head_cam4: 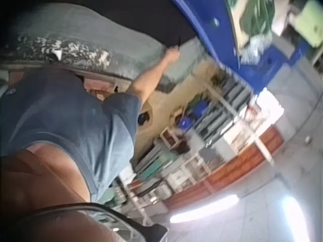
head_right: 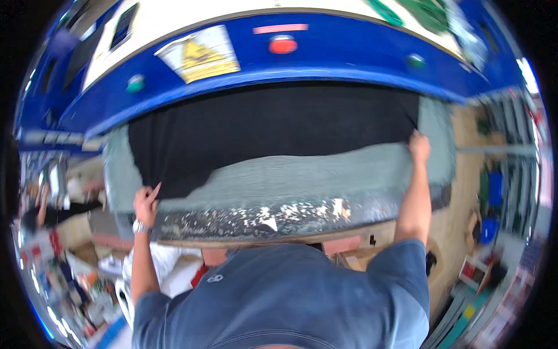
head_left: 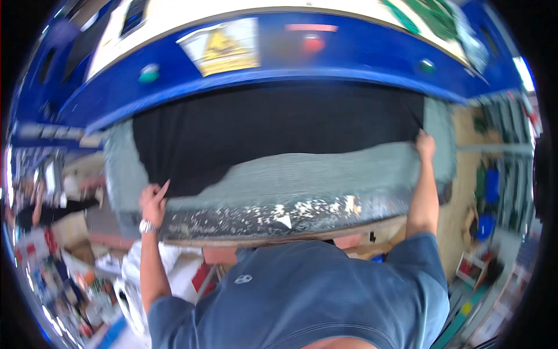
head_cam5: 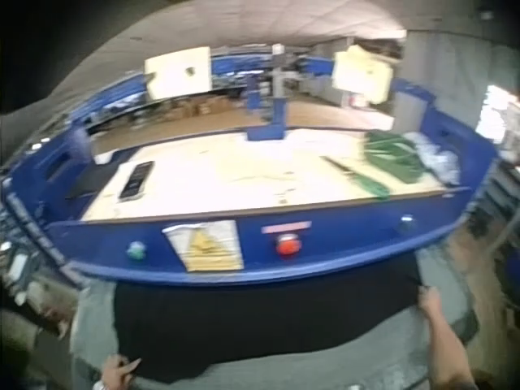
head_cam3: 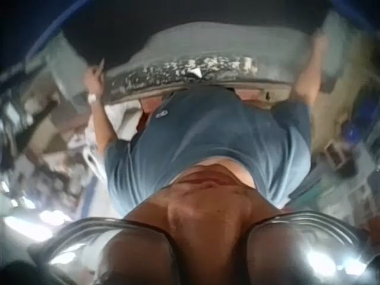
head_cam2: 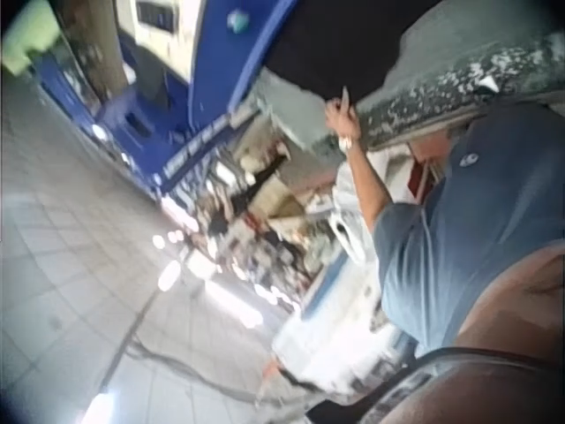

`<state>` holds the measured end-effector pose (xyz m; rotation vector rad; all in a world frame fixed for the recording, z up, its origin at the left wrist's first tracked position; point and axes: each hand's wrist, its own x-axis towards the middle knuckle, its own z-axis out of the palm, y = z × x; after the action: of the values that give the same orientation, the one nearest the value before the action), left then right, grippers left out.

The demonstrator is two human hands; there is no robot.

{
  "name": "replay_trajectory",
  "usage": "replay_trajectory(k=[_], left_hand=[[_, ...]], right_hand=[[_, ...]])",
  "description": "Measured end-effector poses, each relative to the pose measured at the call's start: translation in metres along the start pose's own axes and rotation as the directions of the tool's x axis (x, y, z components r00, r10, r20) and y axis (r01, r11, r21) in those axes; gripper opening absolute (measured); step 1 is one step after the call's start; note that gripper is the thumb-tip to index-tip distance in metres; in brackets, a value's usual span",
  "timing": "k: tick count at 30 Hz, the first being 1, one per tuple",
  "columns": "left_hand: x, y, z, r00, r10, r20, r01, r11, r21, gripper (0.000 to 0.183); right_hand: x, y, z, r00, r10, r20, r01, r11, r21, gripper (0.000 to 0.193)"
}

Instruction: Cutting shapes out of a sheet of material using metal dies and a press machine.

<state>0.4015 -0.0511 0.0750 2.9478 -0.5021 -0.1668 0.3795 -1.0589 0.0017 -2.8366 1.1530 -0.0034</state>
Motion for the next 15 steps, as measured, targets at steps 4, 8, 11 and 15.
replay_trajectory(k=[4, 8, 11, 15], left_hand=[[-0.006, 0.038, -0.030, 1.000, -0.009, 0.015, 0.008, 0.999, 0.053, 0.062], [0.002, 0.085, -0.025, 0.997, 0.049, -0.055, -0.048, 0.999, 0.026, 0.071], [0.033, 0.147, -0.010, 0.997, 0.069, -0.035, -0.069, 0.998, -0.006, 0.070], [0.058, 0.223, 0.031, 0.997, -0.069, 0.017, 0.069, 0.997, 0.038, 0.079]], right_hand=[[-0.020, -0.026, -0.042, 0.980, 0.192, -0.053, -0.193, 0.981, -0.014, 0.043], [-0.023, -0.097, -0.075, 0.949, -0.156, -0.272, 0.128, 0.985, -0.118, 0.053], [0.006, -0.119, -0.058, 0.939, -0.183, -0.291, 0.175, 0.983, -0.054, 0.063], [0.047, -0.146, -0.046, 0.978, -0.057, -0.200, 0.054, 0.998, -0.023, 0.066]])
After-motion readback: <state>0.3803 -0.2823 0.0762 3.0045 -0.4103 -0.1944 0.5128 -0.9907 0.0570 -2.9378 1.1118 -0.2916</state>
